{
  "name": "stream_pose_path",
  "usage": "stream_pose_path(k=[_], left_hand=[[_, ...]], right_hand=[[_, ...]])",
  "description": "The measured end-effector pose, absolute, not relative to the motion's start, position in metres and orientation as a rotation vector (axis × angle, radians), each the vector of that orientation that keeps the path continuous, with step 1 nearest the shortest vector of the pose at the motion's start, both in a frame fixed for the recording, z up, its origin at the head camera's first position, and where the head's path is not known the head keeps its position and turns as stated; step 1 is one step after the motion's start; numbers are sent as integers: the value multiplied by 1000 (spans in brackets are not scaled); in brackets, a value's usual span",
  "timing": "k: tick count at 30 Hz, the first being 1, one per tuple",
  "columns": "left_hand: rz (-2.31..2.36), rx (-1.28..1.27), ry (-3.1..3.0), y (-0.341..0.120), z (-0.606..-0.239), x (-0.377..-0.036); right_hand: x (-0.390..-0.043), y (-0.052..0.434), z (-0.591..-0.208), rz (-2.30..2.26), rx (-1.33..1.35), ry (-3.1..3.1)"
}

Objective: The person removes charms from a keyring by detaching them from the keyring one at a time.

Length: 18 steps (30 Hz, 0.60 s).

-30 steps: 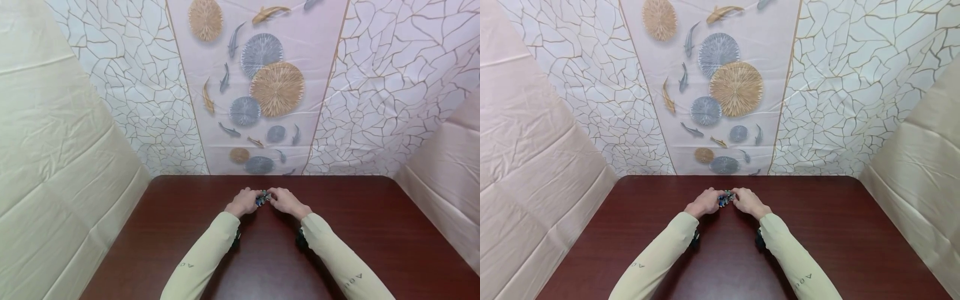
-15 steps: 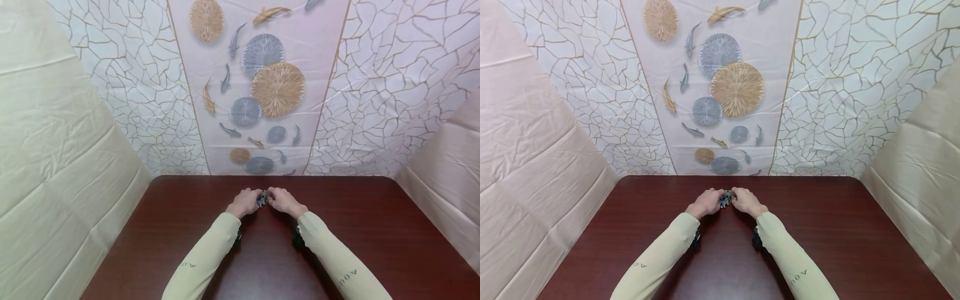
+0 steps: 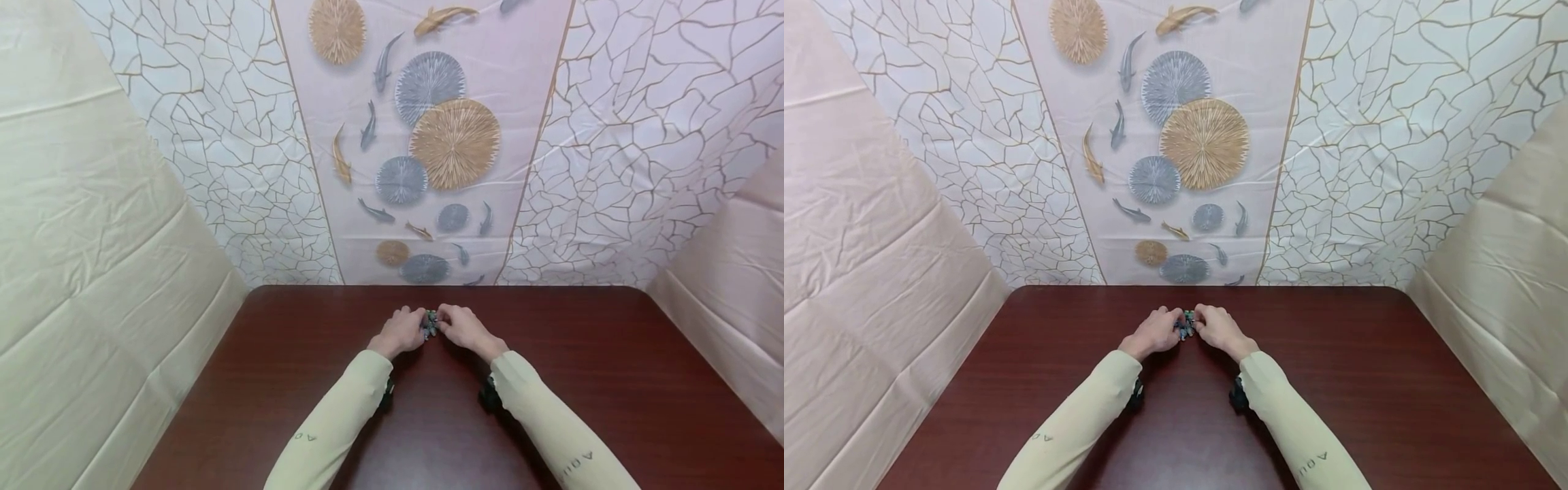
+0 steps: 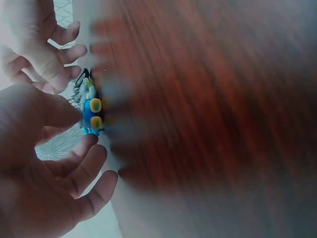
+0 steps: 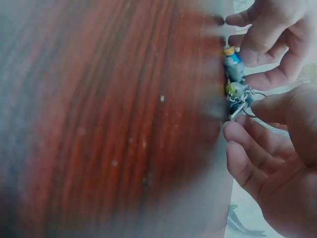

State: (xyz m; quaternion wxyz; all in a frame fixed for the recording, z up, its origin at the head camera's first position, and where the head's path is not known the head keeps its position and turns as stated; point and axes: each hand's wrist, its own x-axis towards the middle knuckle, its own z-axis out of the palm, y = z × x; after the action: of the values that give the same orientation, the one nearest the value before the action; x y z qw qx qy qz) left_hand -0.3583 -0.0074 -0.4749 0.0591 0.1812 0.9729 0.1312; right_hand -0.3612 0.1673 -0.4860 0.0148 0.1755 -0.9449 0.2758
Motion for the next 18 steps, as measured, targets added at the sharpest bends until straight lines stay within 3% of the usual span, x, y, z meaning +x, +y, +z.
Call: stream_pose_path(k=[18], left_hand=[[804, 787, 2943, -13, -480, -356]], right_hand=[[-344, 171, -477, 944, 553, -2788]])
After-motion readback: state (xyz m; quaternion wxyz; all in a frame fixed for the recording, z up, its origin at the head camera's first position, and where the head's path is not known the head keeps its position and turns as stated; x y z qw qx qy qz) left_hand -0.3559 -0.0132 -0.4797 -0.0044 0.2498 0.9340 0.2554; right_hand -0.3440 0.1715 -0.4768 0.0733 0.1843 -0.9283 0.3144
